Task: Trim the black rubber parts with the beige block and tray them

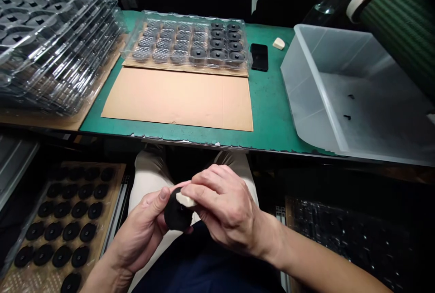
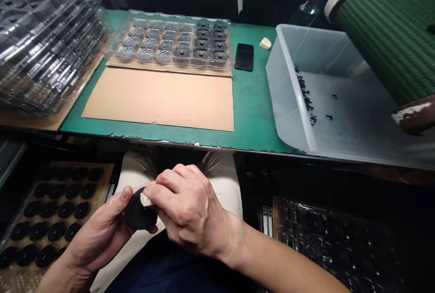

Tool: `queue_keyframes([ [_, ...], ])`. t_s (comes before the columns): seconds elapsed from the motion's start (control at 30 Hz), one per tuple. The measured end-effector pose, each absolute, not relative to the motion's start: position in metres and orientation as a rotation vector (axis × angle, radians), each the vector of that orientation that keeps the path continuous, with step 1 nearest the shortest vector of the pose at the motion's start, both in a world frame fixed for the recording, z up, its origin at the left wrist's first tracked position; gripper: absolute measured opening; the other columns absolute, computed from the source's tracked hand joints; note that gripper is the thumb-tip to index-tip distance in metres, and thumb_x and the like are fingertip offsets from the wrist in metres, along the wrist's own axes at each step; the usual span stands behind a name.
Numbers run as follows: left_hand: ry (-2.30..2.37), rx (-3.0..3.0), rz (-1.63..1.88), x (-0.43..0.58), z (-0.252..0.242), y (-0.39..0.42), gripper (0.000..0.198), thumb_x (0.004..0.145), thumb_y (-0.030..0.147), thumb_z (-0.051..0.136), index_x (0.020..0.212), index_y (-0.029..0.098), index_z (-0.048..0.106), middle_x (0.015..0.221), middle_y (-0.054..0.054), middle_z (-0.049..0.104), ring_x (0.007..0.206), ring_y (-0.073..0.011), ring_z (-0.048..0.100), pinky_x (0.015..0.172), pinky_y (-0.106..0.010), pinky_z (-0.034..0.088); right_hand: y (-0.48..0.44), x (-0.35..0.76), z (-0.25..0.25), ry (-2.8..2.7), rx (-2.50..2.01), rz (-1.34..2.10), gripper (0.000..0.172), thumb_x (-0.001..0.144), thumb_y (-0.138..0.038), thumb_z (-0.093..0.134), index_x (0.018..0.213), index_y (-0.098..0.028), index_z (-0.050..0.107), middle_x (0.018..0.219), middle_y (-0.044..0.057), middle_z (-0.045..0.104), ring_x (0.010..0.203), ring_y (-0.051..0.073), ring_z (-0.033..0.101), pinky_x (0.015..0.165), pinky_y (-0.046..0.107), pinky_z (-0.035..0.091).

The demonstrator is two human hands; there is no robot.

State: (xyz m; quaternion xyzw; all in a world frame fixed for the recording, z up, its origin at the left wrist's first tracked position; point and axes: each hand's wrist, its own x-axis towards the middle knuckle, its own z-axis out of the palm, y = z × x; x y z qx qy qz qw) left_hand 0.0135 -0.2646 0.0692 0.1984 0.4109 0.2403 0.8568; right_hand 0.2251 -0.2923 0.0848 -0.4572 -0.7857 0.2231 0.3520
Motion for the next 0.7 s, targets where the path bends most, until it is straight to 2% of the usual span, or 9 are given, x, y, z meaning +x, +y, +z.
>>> queue_keyframes([
  [0.1, 0.844, 0.311, 0.463, 0.016, 0.068, -0.267, 0.037, 0.100, 0.044, 0.059, 0.102, 0.013, 0.081, 0.091, -0.012, 0.073, 0.079, -0.0206, 0.065, 0.062, -0.036, 0.065, -0.288, 0.228, 0.084, -2.131, -1.045, 0.554, 0.024, 0.109, -0.029, 0.050, 0.118, -0.016, 0.068, 0.102, 0.007, 0.066, 0.087, 0.021, 0.053, 0.076, 0.037, 0.042],
  [0.2, 0.827, 0.251, 0.410, 0.016, 0.064, -0.270, 0.040, 0.100, 0.045, 0.060, 0.105, 0.010, 0.080, 0.093, -0.015, 0.074, 0.074, -0.0215, 0.067, 0.060, -0.037, 0.064, -0.283, 0.230, 0.085, -2.233, -0.907, 0.538, 0.027, 0.112, -0.034, 0.048, 0.115, -0.019, 0.070, 0.103, 0.006, 0.066, 0.090, 0.021, 0.055, 0.079, 0.037, 0.043],
  [0.27, 0.808, 0.226, 0.415, 0.016, 0.060, -0.271, 0.039, 0.099, 0.046, 0.062, 0.109, 0.012, 0.079, 0.100, -0.015, 0.076, 0.076, -0.0215, 0.070, 0.066, -0.037, 0.065, -0.281, 0.229, 0.085, -2.283, -0.863, 0.511, 0.023, 0.111, -0.030, 0.048, 0.115, -0.020, 0.069, 0.106, 0.005, 0.067, 0.094, 0.021, 0.057, 0.086, 0.039, 0.043],
  [0.33, 0.811, 0.208, 0.526, 0.015, 0.057, -0.271, 0.035, 0.097, 0.044, 0.066, 0.114, 0.017, 0.079, 0.109, -0.013, 0.077, 0.087, -0.0204, 0.073, 0.079, -0.034, 0.065, -0.281, 0.227, 0.084, -2.205, -0.997, 0.479, 0.021, 0.108, -0.024, 0.049, 0.113, -0.019, 0.069, 0.104, 0.006, 0.067, 0.094, 0.022, 0.057, 0.088, 0.040, 0.042],
  [0.4, 0.842, 0.238, 0.708, 0.016, 0.056, -0.269, 0.033, 0.093, 0.039, 0.074, 0.123, 0.025, 0.076, 0.121, -0.008, 0.076, 0.103, -0.0186, 0.073, 0.094, -0.030, 0.060, -0.283, 0.221, 0.083, -1.999, -1.270, 0.531, 0.019, 0.106, -0.023, 0.050, 0.101, -0.016, 0.068, 0.091, 0.006, 0.064, 0.083, 0.019, 0.055, 0.079, 0.037, 0.041],
  [0.47, 0.896, 0.328, 0.855, 0.017, 0.055, -0.267, 0.045, 0.086, 0.029, 0.083, 0.129, 0.032, 0.073, 0.129, -0.005, 0.074, 0.119, -0.0186, 0.069, 0.104, -0.027, 0.054, -0.286, 0.214, 0.081, -1.773, -1.477, 0.749, 0.022, 0.104, -0.023, 0.053, 0.084, -0.017, 0.061, 0.075, 0.001, 0.055, 0.068, 0.015, 0.048, 0.065, 0.031, 0.037],
  [0.57, 0.958, 0.477, 0.959, 0.017, 0.056, -0.266, 0.052, 0.078, 0.021, 0.088, 0.126, 0.033, 0.074, 0.131, -0.005, 0.073, 0.128, -0.0223, 0.064, 0.107, -0.028, 0.052, -0.290, 0.208, 0.080, -1.609, -1.479, 1.059, 0.029, 0.102, -0.024, 0.057, 0.075, -0.019, 0.048, 0.069, -0.004, 0.047, 0.060, 0.011, 0.042, 0.055, 0.027, 0.030],
  [0.63, 0.986, 0.514, 0.989, 0.015, 0.058, -0.266, 0.050, 0.078, 0.021, 0.088, 0.124, 0.034, 0.075, 0.132, -0.004, 0.073, 0.127, -0.0226, 0.065, 0.107, -0.029, 0.052, -0.290, 0.208, 0.078, -1.624, -1.452, 0.986, 0.029, 0.101, -0.023, 0.056, 0.074, -0.019, 0.045, 0.070, -0.003, 0.046, 0.063, 0.012, 0.042, 0.059, 0.028, 0.031],
  [0.7, 0.999, 0.499, 0.939, 0.012, 0.058, -0.265, 0.050, 0.080, 0.025, 0.087, 0.128, 0.033, 0.074, 0.132, -0.005, 0.073, 0.123, -0.0214, 0.067, 0.105, -0.027, 0.053, -0.288, 0.211, 0.076, -1.715, -1.447, 0.810, 0.025, 0.102, -0.022, 0.054, 0.077, -0.018, 0.051, 0.075, 0.000, 0.050, 0.069, 0.014, 0.045, 0.067, 0.030, 0.035],
])
